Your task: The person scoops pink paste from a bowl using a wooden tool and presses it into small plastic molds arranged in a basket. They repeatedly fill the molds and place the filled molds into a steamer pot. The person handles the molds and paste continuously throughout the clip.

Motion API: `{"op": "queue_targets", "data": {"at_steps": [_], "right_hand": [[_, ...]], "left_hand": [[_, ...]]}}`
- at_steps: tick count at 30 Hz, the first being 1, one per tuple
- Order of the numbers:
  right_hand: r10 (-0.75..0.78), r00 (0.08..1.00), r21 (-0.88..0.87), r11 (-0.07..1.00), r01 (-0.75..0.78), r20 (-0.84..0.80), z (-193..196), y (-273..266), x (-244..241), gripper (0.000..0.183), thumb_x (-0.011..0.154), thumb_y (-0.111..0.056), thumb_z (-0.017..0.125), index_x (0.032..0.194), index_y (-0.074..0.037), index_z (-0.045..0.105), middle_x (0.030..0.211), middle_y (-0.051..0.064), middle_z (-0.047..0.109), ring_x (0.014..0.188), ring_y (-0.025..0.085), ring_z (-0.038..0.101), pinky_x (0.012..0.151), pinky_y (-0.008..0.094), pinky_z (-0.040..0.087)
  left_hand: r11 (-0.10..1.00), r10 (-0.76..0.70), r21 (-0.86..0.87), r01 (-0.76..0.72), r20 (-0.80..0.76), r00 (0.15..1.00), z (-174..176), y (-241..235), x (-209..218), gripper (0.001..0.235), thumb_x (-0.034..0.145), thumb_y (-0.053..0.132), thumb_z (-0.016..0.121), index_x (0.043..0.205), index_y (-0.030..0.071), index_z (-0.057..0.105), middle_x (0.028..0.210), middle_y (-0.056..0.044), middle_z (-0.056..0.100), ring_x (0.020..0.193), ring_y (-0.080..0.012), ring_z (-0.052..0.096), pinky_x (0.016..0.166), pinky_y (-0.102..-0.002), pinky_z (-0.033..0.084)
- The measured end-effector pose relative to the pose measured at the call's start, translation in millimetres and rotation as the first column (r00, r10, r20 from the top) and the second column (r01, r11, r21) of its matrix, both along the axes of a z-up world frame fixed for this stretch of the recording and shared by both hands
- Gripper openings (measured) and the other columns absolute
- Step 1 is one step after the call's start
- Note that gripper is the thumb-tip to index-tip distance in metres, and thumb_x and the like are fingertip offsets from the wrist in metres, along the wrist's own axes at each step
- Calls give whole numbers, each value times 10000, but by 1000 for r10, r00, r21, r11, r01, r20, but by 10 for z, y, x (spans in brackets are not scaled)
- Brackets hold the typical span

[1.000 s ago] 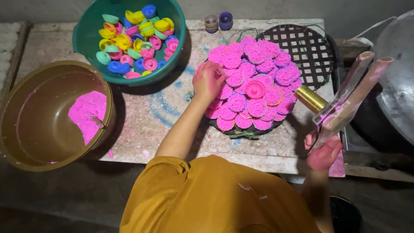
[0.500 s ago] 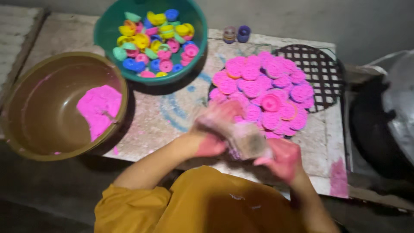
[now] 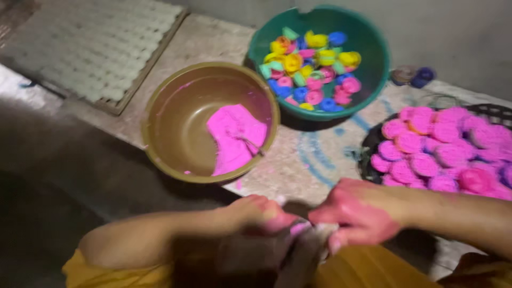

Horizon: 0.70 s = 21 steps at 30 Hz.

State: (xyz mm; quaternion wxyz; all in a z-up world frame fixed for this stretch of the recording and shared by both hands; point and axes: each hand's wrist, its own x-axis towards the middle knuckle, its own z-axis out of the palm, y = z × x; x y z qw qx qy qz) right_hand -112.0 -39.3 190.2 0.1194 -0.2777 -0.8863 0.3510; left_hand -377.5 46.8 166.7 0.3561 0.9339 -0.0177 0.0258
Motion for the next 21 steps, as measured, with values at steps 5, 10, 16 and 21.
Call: {"op": "queue_targets", "data": {"at_steps": [5, 10, 16, 21], "right_hand": [[86, 992, -273, 956, -109, -96, -299, 293, -400, 517, 1076, -548, 476, 947, -56, 569, 758, 171, 593, 782, 423, 623, 638, 499, 451], [31, 949, -358, 922, -149, -315, -147, 712, -558, 465, 1077, -482, 477, 1031, -42, 619, 818, 128, 646, 774, 356, 698, 651, 439, 521], [-253, 946, 902, 426, -77, 200, 133, 1509, -586, 170, 816, -265, 718, 935, -156, 664, 775, 40, 645, 688, 228, 635, 573, 363, 471], [-330, 938, 984, 168, -57, 111, -353, 2186, -412, 306, 833, -281, 705, 1122, -196, 653, 1041, 72, 644, 928, 242, 637, 801, 391, 487]], "left_hand": [[984, 169, -7, -178, -287, 943, 2, 275, -694, 326, 877, 297, 631, 1196, 237, 650, 838, -102, 725, 775, -360, 703, 625, -484, 534], [821, 351, -407, -400, -192, 916, -634, 813, -1561, 411, 878, 290, 665, 1273, 181, 637, 906, -102, 715, 833, -305, 678, 668, -419, 525], [65, 252, -953, -297, -273, 928, -1723, 1457, -2237, 563, 930, 316, 706, 1415, 67, 566, 1042, -109, 659, 881, -207, 641, 746, -329, 514], [-230, 312, -965, -128, -198, 929, -2367, 1334, -1603, 578, 964, 296, 725, 1420, -22, 568, 1069, -108, 642, 892, -159, 638, 789, -294, 527]]}}
